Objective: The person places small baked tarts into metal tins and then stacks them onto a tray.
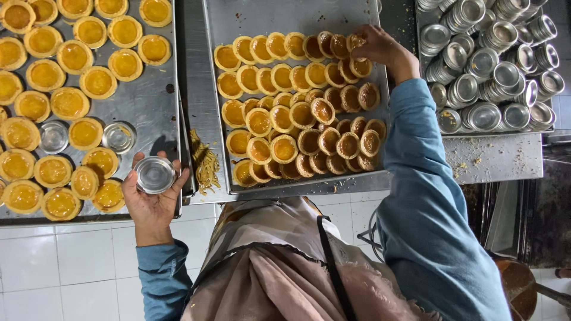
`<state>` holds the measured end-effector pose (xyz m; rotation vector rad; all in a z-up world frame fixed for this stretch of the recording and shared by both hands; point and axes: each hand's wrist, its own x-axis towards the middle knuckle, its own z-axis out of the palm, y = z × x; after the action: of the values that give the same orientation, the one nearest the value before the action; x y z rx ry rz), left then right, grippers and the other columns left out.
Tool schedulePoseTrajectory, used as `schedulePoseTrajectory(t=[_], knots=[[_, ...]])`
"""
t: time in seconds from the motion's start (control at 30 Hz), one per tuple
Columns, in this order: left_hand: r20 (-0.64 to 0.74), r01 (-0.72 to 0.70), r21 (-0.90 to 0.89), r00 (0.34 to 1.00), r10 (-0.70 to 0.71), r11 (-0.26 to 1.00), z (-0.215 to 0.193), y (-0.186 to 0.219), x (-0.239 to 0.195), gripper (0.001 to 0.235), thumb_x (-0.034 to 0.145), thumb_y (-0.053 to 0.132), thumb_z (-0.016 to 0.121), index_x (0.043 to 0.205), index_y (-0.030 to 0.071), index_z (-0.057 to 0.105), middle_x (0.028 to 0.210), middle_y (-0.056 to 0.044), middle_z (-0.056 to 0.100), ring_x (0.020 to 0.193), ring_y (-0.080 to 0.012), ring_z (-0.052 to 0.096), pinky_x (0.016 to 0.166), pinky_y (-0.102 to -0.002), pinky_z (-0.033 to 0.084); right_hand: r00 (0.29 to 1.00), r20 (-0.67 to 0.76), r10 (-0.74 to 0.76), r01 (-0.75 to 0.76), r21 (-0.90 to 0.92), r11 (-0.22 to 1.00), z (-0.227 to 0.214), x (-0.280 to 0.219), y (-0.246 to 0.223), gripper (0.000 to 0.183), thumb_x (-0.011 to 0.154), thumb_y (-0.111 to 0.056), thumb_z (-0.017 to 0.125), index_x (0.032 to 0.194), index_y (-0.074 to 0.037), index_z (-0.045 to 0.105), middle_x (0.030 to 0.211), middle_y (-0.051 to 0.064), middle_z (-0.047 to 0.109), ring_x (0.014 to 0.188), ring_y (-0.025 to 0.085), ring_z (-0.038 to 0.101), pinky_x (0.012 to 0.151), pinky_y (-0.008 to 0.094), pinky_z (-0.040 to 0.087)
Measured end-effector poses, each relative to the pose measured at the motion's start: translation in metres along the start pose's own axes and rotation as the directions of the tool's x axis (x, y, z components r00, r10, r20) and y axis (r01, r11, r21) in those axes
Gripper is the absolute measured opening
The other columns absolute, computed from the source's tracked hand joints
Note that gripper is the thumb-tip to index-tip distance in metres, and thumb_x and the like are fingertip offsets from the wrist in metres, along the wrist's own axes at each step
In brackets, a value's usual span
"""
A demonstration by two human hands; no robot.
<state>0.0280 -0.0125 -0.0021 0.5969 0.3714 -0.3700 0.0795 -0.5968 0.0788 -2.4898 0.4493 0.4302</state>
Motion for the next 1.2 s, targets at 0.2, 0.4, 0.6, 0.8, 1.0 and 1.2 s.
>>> schedulePoseTrajectory(t=[0.2,0.4,0.6,0.8,1.0,1.2], knots=[[0.013,-0.001,-0.015,1.000,0.001,1.000,-0.006,-0.006,-0.003,0.045,0.088,0.033,0.077,0.130,0.021,0.067,0.128,-0.015,0.070,0.110,-0.0415,0.068,0.096,-0.062,0.056,0.982,0.173,0.073,-0.044,-0.162,0.986,0.001,-0.006,0.014,0.075,0.091,-0.040,0.067,0.155,-0.012,0.039,0.150,0.018,0.043,0.135,0.037,0.044,0.108,0.053,0.039],[-0.081,-0.002,-0.039,0.997,-0.001,0.999,-0.005,-0.009,-0.001,0.037,0.085,0.031,0.078,0.120,0.019,0.070,0.126,-0.017,0.071,0.108,-0.0423,0.070,0.099,-0.062,0.056,0.998,0.028,0.062,-0.060,-0.067,0.996,-0.008,-0.013,0.008,0.061,0.090,-0.034,0.063,0.145,-0.016,0.046,0.134,0.019,0.040,0.122,0.041,0.047,0.099,0.055,0.042],[-0.207,-0.034,0.086,0.977,0.051,0.996,0.005,-0.015,0.004,0.035,0.080,0.036,0.076,0.112,0.024,0.067,0.119,-0.013,0.073,0.101,-0.0365,0.072,0.096,-0.057,0.058,0.986,-0.049,-0.159,0.148,-0.182,0.972,0.001,0.014,-0.009,0.063,0.083,-0.033,0.073,0.139,-0.010,0.055,0.132,0.028,0.054,0.118,0.045,0.054,0.093,0.053,0.045],[-0.187,0.008,0.006,0.982,-0.006,1.000,0.005,-0.025,-0.018,0.035,0.086,0.028,0.072,0.118,0.019,0.061,0.118,-0.017,0.073,0.100,-0.0396,0.072,0.103,-0.064,0.054,0.624,-0.298,-0.723,0.675,-0.260,0.690,0.042,0.058,-0.100,0.044,0.089,-0.008,0.063,0.132,-0.003,0.068,0.129,0.021,0.064,0.121,0.038,0.055,0.104,0.046,0.040],[-0.031,0.068,-0.058,0.997,-0.070,0.996,-0.018,-0.047,-0.030,0.050,0.087,0.030,0.072,0.130,0.015,0.052,0.120,-0.014,0.067,0.100,-0.0362,0.072,0.103,-0.065,0.052,0.331,0.055,-0.942,0.943,-0.060,0.328,0.207,0.047,-0.297,0.033,0.095,0.001,0.065,0.124,-0.013,0.075,0.124,0.010,0.073,0.108,0.025,0.070,0.094,0.037,0.056],[-0.095,0.044,0.033,0.995,-0.041,0.998,-0.001,-0.028,-0.066,0.047,0.089,0.032,0.067,0.128,0.014,0.048,0.120,-0.018,0.067,0.099,-0.0371,0.071,0.101,-0.058,0.058,0.294,0.417,-0.860,0.943,0.018,0.332,0.276,-0.021,-0.409,0.036,0.106,-0.012,0.056,0.141,-0.009,0.048,0.143,0.014,0.043,0.125,0.041,0.042,0.065,0.053,0.047]])
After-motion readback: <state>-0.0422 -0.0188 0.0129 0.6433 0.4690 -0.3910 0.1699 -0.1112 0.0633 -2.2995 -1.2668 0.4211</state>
